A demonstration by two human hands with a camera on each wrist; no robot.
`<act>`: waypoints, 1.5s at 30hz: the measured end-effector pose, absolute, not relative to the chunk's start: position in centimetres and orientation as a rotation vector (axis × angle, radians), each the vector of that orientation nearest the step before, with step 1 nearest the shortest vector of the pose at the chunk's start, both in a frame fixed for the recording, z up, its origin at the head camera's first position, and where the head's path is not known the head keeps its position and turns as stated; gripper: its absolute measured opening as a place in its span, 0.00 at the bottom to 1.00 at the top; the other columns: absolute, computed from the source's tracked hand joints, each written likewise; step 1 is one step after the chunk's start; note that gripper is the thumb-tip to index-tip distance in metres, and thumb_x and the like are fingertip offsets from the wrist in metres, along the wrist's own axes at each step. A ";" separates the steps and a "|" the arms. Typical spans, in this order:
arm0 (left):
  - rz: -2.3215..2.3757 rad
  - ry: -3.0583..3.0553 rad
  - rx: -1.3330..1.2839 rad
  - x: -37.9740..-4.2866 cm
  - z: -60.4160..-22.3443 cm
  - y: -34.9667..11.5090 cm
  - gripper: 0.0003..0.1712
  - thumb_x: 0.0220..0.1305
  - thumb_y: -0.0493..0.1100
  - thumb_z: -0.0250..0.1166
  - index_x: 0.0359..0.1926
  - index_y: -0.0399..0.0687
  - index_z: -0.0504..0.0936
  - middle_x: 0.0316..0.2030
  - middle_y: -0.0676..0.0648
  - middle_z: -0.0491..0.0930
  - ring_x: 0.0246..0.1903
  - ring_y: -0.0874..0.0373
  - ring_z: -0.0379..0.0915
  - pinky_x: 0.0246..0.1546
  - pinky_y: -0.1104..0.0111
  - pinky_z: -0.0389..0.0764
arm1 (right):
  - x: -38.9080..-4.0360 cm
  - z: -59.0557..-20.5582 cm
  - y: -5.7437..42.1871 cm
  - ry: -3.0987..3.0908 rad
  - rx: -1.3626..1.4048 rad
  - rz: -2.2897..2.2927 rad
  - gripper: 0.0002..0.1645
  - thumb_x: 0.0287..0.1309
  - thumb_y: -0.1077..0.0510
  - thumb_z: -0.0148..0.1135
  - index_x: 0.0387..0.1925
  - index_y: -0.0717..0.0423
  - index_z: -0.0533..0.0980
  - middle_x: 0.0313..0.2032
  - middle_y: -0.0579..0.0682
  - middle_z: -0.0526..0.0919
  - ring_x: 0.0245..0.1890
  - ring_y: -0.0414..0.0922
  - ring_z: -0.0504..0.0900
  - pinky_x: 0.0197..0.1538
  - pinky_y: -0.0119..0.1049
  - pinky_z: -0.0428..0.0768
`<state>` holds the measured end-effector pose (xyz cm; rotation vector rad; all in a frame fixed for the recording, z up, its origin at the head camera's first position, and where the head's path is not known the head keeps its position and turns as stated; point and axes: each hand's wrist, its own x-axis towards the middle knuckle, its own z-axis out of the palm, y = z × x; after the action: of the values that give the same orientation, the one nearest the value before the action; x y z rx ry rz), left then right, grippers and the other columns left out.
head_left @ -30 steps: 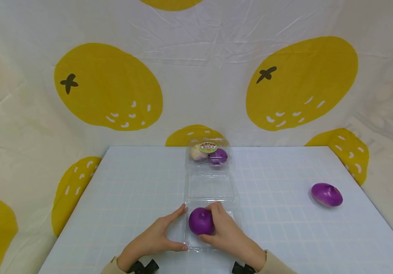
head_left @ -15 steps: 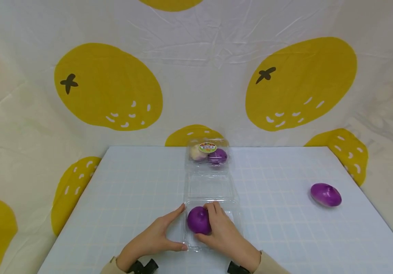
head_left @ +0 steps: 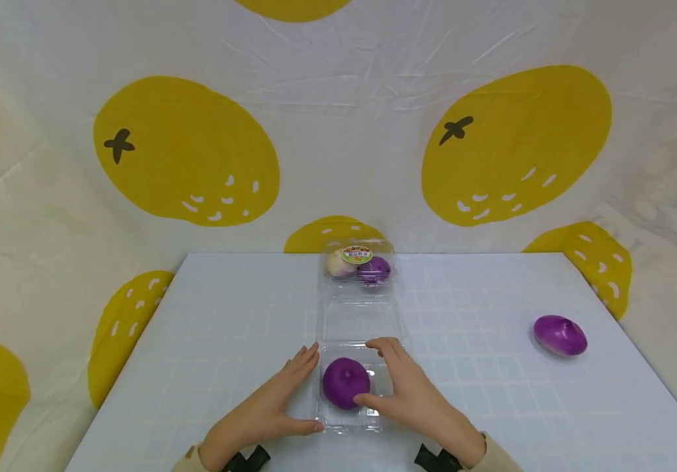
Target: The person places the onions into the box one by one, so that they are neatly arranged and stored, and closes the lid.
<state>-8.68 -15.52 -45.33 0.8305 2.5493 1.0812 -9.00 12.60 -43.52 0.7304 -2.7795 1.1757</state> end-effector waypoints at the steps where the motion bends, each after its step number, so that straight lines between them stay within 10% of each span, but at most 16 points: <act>1: 1.044 2.581 0.859 -8.6 -45.4 -15.6 0.63 0.52 0.67 0.72 0.77 0.40 0.52 0.78 0.50 0.44 0.76 0.48 0.36 0.70 0.45 0.48 | -9.1 -43.3 13.2 -2.755 0.735 1.217 0.44 0.49 0.45 0.77 0.63 0.53 0.67 0.58 0.47 0.73 0.57 0.51 0.76 0.57 0.50 0.78; 19: 0.845 2.688 0.976 -8.5 -45.3 -15.7 0.62 0.56 0.67 0.69 0.78 0.41 0.49 0.78 0.51 0.41 0.77 0.51 0.38 0.72 0.50 0.46 | -12.8 -41.7 26.8 -2.283 0.573 1.260 0.31 0.49 0.81 0.66 0.56 0.68 0.73 0.54 0.54 0.79 0.57 0.39 0.76 0.61 0.23 0.70; 33: 0.853 2.688 1.047 -8.7 -45.4 -16.0 0.59 0.57 0.70 0.65 0.77 0.42 0.53 0.78 0.51 0.42 0.76 0.47 0.40 0.70 0.46 0.48 | -13.4 -43.7 35.4 -2.316 -0.070 1.235 0.27 0.65 0.65 0.61 0.65 0.60 0.68 0.61 0.47 0.74 0.67 0.33 0.67 0.63 0.18 0.62; 45: 0.858 2.650 1.018 -8.8 -45.0 -15.8 0.60 0.56 0.71 0.65 0.77 0.40 0.54 0.78 0.50 0.42 0.76 0.45 0.39 0.71 0.45 0.46 | -12.9 -46.3 40.8 -2.434 -0.503 1.407 0.47 0.67 0.46 0.61 0.78 0.43 0.48 0.78 0.52 0.46 0.78 0.45 0.38 0.75 0.35 0.39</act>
<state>-8.80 -15.77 -45.00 1.0185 2.6498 0.8580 -12.89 40.79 -46.25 -0.5033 -2.4338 1.4067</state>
